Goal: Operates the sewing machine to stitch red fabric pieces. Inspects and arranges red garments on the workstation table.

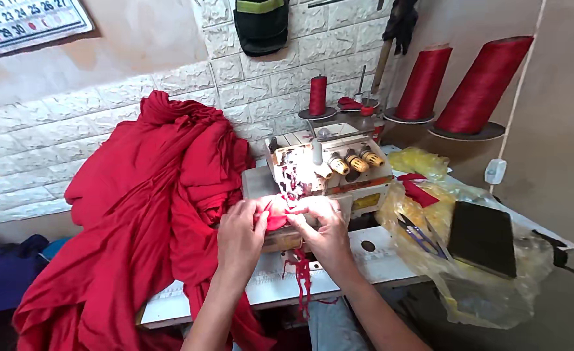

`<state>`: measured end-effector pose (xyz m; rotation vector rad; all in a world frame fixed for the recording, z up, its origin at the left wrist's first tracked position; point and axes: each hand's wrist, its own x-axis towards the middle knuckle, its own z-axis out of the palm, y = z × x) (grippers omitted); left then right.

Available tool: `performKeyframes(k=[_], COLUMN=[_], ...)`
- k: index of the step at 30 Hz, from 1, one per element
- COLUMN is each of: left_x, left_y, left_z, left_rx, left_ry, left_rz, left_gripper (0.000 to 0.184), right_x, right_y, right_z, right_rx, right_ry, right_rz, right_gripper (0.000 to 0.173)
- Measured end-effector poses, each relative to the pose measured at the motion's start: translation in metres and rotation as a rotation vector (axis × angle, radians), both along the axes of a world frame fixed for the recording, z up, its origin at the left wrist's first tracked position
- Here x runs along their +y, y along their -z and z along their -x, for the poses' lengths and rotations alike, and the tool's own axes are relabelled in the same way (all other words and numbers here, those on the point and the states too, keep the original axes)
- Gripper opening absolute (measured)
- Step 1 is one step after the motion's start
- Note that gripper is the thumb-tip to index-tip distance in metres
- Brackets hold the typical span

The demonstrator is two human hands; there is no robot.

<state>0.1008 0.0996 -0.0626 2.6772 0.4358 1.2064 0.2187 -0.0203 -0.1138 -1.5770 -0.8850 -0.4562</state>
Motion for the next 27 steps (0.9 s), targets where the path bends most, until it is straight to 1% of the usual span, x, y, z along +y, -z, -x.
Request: performKeyframes(k=[2,4,6,8,10,13,15,19,23,25,27], left_x=[0.004,0.007,0.009,0.012,0.016,0.027,0.034,0.044,0.044,0.039,0.035], left_y=[0.0,-0.004,-0.013,-0.02,-0.025,-0.03,-0.033,-0.041,-0.043,-0.043,-0.043], left_z=[-0.006,-0.012,-0.019,-0.025,-0.03,-0.036,-0.034,-0.024,-0.018,-0.016,-0.013], left_rx=[0.002,0.035,0.134,0.262,0.32,0.333,0.353,0.359,0.329,0.295,0.232], left_ry=[0.064,0.215,0.381,0.445,0.461,0.52,0.548,0.553,0.596,0.584,0.514], left_rz=[-0.07,-0.084,-0.053,-0.031,-0.062,-0.142,-0.114,0.031,0.039,0.034,0.027], left_gripper=[0.019,0.022,0.027,0.029,0.03,0.031,0.035,0.029,0.022,0.019,0.017], right_x=[0.0,-0.001,-0.004,-0.008,-0.011,-0.015,-0.014,-0.013,-0.011,-0.008,-0.006], right_y=[0.001,0.002,0.001,0.0,-0.003,-0.009,-0.011,-0.016,-0.027,-0.031,-0.03], right_z=[-0.003,-0.005,-0.007,-0.008,-0.01,-0.008,-0.008,-0.009,-0.012,-0.013,-0.012], right_rx=[-0.029,-0.059,-0.08,-0.061,0.013,0.098,0.156,0.279,0.365,0.34,0.289], right_ry=[-0.028,-0.087,-0.167,-0.249,-0.361,-0.445,-0.489,-0.556,-0.548,-0.487,-0.427], right_rz=[-0.039,-0.055,-0.054,-0.048,-0.057,-0.026,-0.038,-0.074,0.03,0.095,0.101], right_gripper=[0.016,0.016,0.017,0.018,0.018,0.017,0.016,0.015,0.013,0.012,0.014])
